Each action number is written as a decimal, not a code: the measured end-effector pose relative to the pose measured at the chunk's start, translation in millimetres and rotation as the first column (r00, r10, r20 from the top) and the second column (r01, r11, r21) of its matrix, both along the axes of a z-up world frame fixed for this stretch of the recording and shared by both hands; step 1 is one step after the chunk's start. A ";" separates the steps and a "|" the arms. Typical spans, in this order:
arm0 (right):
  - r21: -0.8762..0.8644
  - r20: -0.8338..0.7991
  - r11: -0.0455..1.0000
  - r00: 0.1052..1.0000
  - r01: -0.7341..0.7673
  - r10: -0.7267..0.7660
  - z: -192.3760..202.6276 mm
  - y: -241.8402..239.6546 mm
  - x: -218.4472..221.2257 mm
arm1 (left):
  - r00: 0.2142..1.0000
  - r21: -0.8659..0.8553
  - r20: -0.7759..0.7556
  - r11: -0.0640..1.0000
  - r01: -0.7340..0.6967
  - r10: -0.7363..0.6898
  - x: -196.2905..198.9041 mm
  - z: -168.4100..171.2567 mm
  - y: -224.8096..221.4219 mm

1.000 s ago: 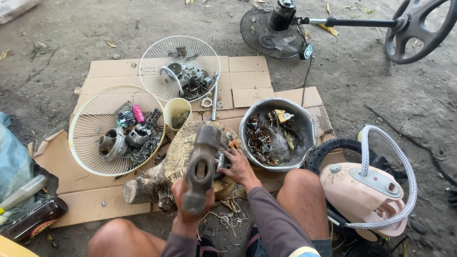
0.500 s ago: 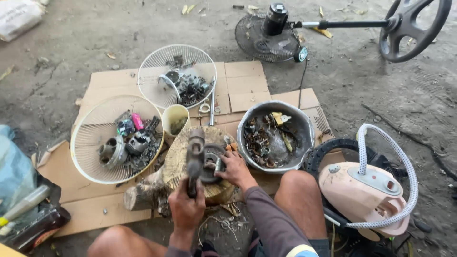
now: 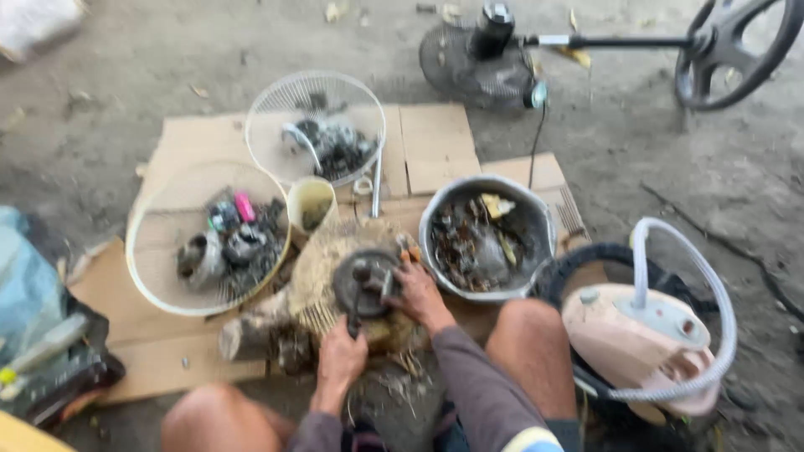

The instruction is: Disassembling a mechanical component using a hammer and a punch on a wooden block

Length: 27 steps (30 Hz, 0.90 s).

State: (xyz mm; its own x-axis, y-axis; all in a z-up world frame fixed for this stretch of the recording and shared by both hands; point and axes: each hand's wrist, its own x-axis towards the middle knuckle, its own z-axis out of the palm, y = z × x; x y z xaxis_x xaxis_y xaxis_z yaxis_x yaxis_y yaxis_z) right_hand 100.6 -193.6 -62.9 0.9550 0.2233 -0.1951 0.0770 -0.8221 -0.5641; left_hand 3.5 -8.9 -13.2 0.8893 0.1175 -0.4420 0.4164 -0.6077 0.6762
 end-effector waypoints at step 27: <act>0.149 0.055 0.989 0.998 0.012 -0.021 -4.5 11.5 10.9 | 0.962 0.112 0.049 0.955 -0.274 0.270 -2.4 -40.3 35.9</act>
